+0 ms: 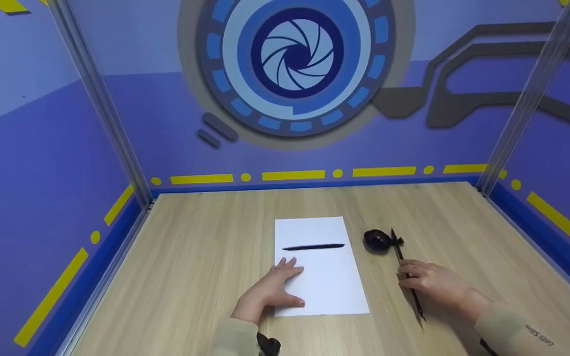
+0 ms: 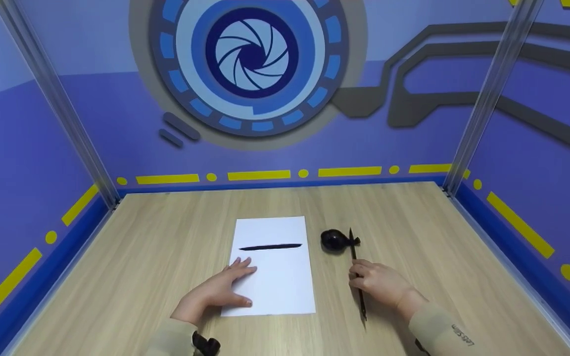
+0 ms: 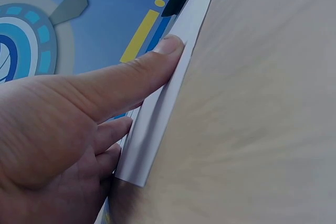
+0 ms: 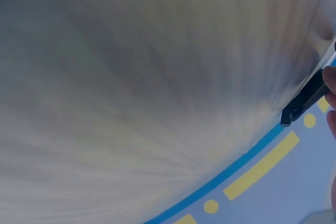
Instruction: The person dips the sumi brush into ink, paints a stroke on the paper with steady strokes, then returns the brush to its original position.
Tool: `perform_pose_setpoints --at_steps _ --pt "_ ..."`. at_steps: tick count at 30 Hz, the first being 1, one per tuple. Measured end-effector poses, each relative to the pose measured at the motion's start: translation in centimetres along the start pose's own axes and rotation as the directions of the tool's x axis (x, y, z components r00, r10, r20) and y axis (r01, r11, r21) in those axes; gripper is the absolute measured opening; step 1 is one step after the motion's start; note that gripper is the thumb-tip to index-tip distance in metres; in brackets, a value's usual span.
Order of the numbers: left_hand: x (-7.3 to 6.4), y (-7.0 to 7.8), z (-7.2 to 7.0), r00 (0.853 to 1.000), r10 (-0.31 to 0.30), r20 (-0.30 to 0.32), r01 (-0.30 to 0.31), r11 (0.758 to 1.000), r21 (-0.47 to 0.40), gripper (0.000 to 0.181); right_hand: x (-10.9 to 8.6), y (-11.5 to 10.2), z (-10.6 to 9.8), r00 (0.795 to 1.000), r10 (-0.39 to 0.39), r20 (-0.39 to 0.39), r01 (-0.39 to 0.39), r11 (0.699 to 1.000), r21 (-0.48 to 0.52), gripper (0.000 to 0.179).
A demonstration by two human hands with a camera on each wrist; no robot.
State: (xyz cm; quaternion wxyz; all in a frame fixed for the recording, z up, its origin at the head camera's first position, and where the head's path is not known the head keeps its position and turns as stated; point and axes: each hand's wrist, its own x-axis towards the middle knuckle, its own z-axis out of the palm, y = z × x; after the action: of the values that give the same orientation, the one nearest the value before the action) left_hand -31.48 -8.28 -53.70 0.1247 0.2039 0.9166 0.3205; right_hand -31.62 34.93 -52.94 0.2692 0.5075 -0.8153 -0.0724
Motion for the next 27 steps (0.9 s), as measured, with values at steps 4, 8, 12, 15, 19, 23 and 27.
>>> perform_pose_setpoints --at_steps 4,8,12,15,19,23,27 --pt "-0.03 -0.10 -0.04 1.000 0.028 -0.002 -0.028 1.000 0.011 0.086 -0.19 0.32 0.36 0.999 -0.012 -0.049 0.013 1.000 0.024 0.032" --pt "0.06 -0.26 0.01 0.999 0.041 -0.001 -0.041 0.999 0.010 0.086 -0.45 0.56 0.75 0.996 -0.018 -0.084 0.021 0.999 0.037 0.031" --pt "0.07 -0.24 0.05 0.999 0.034 -0.002 -0.034 0.999 0.004 0.086 -0.50 0.47 0.64 0.997 -0.017 -0.080 0.019 0.999 0.031 0.028" --pt "0.07 -0.18 -0.01 0.999 0.033 -0.003 -0.033 0.999 0.006 0.086 -0.51 0.55 0.65 0.996 -0.025 -0.087 0.028 0.999 0.031 0.028" --pt "0.10 -0.13 -0.08 0.999 0.039 -0.003 -0.038 0.999 0.009 0.086 -0.55 0.60 0.66 0.995 -0.030 -0.095 0.035 0.999 0.042 0.029" --pt "0.13 -0.18 -0.04 0.999 0.039 -0.002 -0.039 0.999 0.013 0.086 -0.65 0.65 0.71 0.995 -0.029 -0.094 0.033 0.999 0.041 0.029" --pt "0.12 -0.25 0.09 0.999 0.033 -0.003 -0.033 0.999 0.022 0.086 -0.69 0.62 0.75 0.996 -0.031 -0.089 0.035 0.998 0.046 0.033"
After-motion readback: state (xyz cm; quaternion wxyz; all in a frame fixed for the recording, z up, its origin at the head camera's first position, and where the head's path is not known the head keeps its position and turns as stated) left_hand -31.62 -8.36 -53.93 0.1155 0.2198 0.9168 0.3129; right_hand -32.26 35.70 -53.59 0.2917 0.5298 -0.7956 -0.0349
